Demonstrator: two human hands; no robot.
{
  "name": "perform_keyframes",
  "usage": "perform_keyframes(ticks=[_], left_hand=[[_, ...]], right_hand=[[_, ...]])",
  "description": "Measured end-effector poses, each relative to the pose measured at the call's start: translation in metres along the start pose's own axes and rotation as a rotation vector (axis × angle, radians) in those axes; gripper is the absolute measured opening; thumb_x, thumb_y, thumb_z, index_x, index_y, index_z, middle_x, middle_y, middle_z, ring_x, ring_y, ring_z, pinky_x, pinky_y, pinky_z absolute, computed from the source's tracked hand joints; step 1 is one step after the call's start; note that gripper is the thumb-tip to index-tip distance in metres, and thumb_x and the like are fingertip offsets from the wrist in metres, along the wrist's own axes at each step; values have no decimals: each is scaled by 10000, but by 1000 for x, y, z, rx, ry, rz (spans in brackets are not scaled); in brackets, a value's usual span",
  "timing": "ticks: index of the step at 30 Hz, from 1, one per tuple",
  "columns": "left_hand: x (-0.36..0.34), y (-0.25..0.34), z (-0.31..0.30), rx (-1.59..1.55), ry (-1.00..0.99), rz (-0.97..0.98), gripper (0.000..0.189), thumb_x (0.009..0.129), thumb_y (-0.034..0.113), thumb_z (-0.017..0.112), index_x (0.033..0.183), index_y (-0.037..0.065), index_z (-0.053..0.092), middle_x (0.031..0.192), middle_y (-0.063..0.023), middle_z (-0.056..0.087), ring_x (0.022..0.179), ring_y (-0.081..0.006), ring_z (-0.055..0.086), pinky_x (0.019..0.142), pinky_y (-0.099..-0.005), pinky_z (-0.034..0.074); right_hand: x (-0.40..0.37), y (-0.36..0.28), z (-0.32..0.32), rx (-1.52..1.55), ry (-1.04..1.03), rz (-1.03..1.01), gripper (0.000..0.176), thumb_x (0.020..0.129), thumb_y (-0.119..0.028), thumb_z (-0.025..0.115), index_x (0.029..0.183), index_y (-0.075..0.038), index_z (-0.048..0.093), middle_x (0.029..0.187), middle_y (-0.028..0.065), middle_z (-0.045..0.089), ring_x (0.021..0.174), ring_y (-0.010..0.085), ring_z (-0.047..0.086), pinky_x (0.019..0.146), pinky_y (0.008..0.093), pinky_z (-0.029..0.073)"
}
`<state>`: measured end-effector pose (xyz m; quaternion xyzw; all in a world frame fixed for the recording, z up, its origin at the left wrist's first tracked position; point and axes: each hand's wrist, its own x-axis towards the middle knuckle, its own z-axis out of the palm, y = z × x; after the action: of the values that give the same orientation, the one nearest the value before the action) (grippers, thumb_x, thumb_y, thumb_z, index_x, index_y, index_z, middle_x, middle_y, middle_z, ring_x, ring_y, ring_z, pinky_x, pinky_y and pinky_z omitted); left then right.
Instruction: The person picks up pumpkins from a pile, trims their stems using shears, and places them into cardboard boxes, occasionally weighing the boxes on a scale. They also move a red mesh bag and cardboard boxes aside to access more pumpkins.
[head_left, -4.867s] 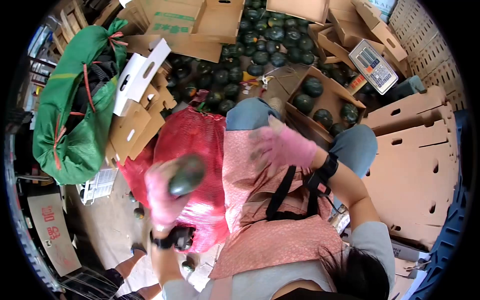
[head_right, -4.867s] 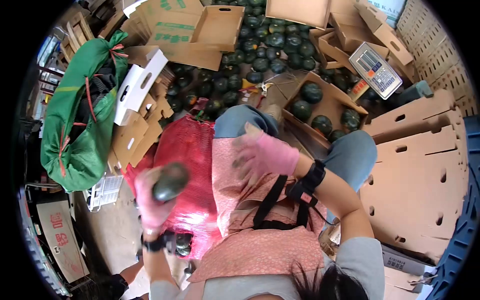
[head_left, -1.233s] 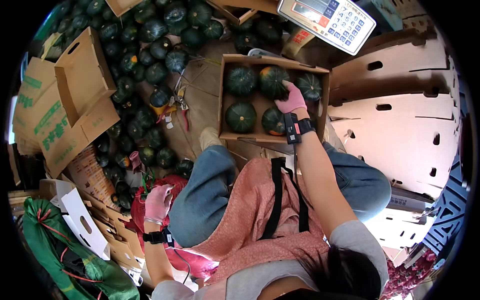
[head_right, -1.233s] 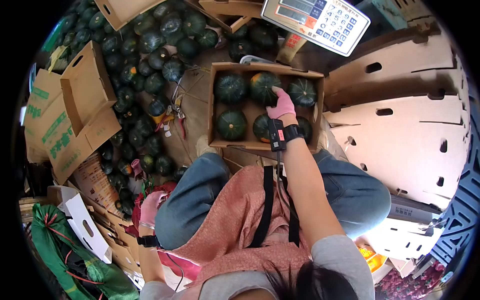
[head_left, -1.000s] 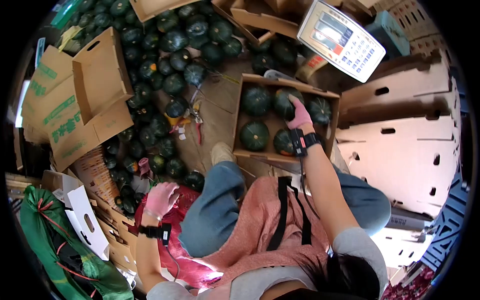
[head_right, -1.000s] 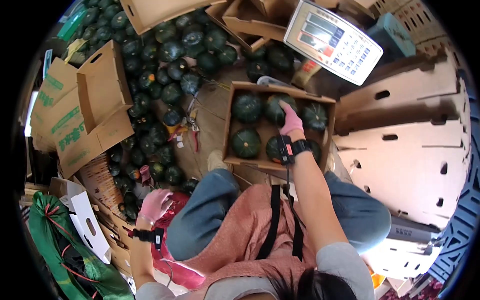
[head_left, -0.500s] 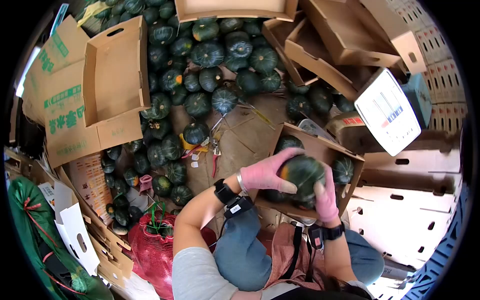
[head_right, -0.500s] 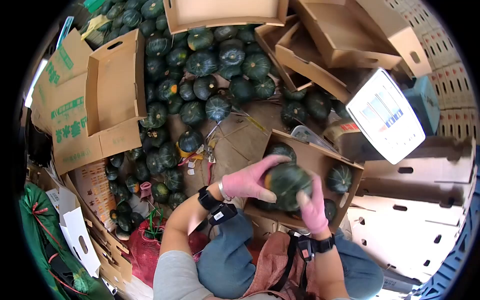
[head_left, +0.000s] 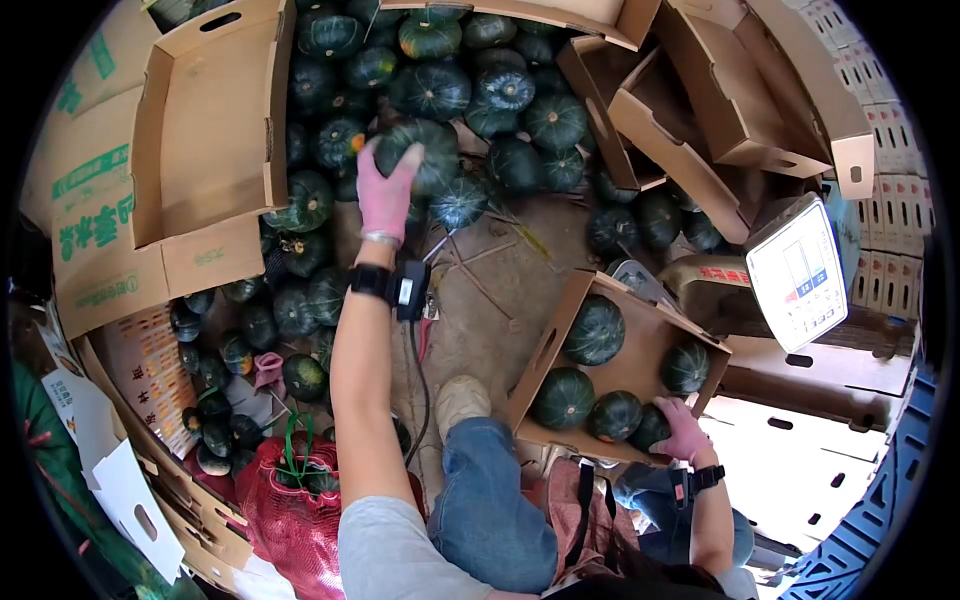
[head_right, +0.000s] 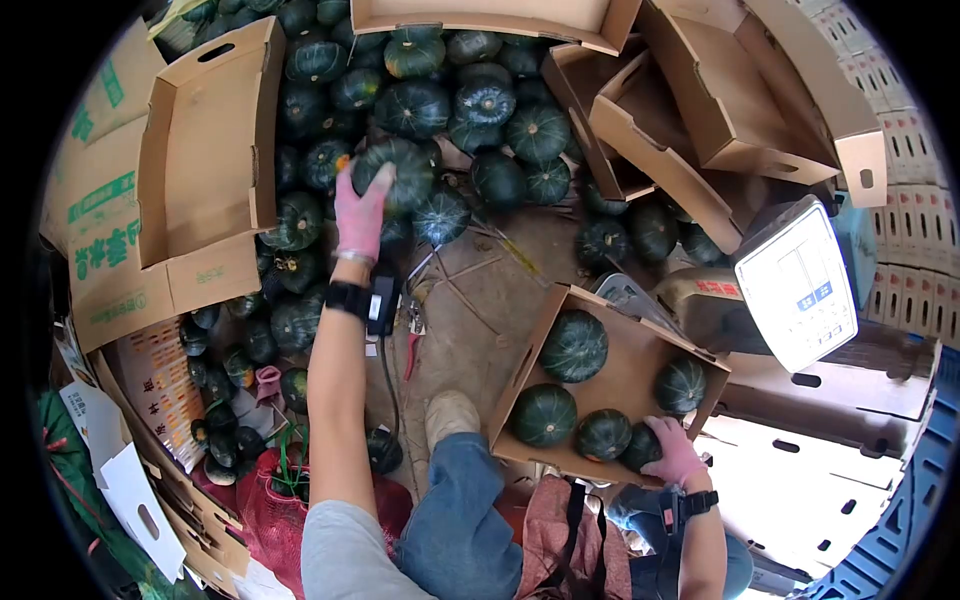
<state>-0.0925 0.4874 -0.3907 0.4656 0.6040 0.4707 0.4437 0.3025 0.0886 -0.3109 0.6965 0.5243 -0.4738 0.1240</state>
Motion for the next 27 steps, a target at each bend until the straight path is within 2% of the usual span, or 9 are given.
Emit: perform_keyframes(ticks=[3, 9, 12, 14, 17, 22, 24, 25, 27], left_hand=[[19, -12, 16, 634, 356, 441, 474, 785, 88, 650, 1240, 108, 518, 1205, -148, 520, 1189, -295, 455, 986, -383, 375], [7, -13, 46, 871, 143, 828, 365, 758, 26, 582, 1109, 124, 589, 1182, -141, 512, 1158, -344, 455, 1004, -437, 357], [-24, -20, 96, 462, -230, 481, 701, 692, 279, 739, 1307, 135, 436, 1283, -217, 439, 1165, -407, 438, 996, -449, 378], [-30, -24, 125, 608, -306, 55, 920, 598, 343, 801, 1366, 155, 330, 1311, -247, 379, 1165, -422, 433, 999, -438, 380], [-29, -20, 152, 548, -236, -85, 1001, 531, 310, 828, 1374, 196, 300, 1323, -250, 332, 1158, -422, 432, 996, -438, 388], [-27, -35, 155, 270, -117, -123, 851, 567, 148, 782, 1316, 237, 390, 1297, -196, 386, 1121, -353, 488, 959, -406, 440], [-18, -64, 144, -478, -288, -76, 815, 623, 78, 747, 1332, 227, 375, 1294, -184, 411, 1162, -337, 474, 926, -459, 465], [-32, -26, 122, -746, -349, -447, 765, 695, 58, 694, 1360, 210, 348, 1313, -153, 411, 1208, -341, 448, 927, -541, 457], [-41, -24, 110, -972, -469, -414, 759, 709, 55, 655, 1370, 227, 325, 1301, -136, 424, 1198, -339, 455, 917, -558, 460]], right_hand=[[11, -8, -6, -9, -77, 19, 944, 461, -241, 858, 1297, -116, 438, 1227, 176, 445, 1166, 369, 451, 993, 395, 410], [7, -10, -2, -56, -4, 78, 971, 377, -333, 891, 1236, -123, 492, 1187, 152, 466, 1137, 366, 465, 985, 414, 410], [3, -22, -5, -85, -20, 153, 958, 351, -340, 882, 1192, -84, 503, 1195, 183, 451, 1117, 377, 468, 969, 409, 420], [7, -31, -7, -98, 6, 142, 899, 376, -315, 873, 1154, -56, 505, 1159, 183, 477, 1097, 362, 480, 964, 393, 422], [7, -32, -8, 134, -72, 182, 859, 427, -280, 861, 1163, -40, 489, 1086, 188, 535, 1076, 347, 509, 953, 389, 424], [5, -26, -1, -62, -9, 13, 777, 488, -241, 811, 1167, -50, 487, 1125, 181, 520, 1096, 357, 487, 963, 386, 413], [4, -26, -1, -92, -34, 6, 773, 493, -232, 799, 1180, -67, 485, 1126, 179, 516, 1101, 362, 479, 963, 389, 415], [4, -25, -1, -86, -35, 2, 773, 493, -232, 799, 1180, -67, 485, 1126, 179, 516, 1101, 362, 479, 963, 389, 415], [6, -24, -5, -106, -118, 3, 775, 521, -199, 784, 1215, -98, 453, 1126, 171, 502, 1109, 358, 471, 982, 391, 403]])
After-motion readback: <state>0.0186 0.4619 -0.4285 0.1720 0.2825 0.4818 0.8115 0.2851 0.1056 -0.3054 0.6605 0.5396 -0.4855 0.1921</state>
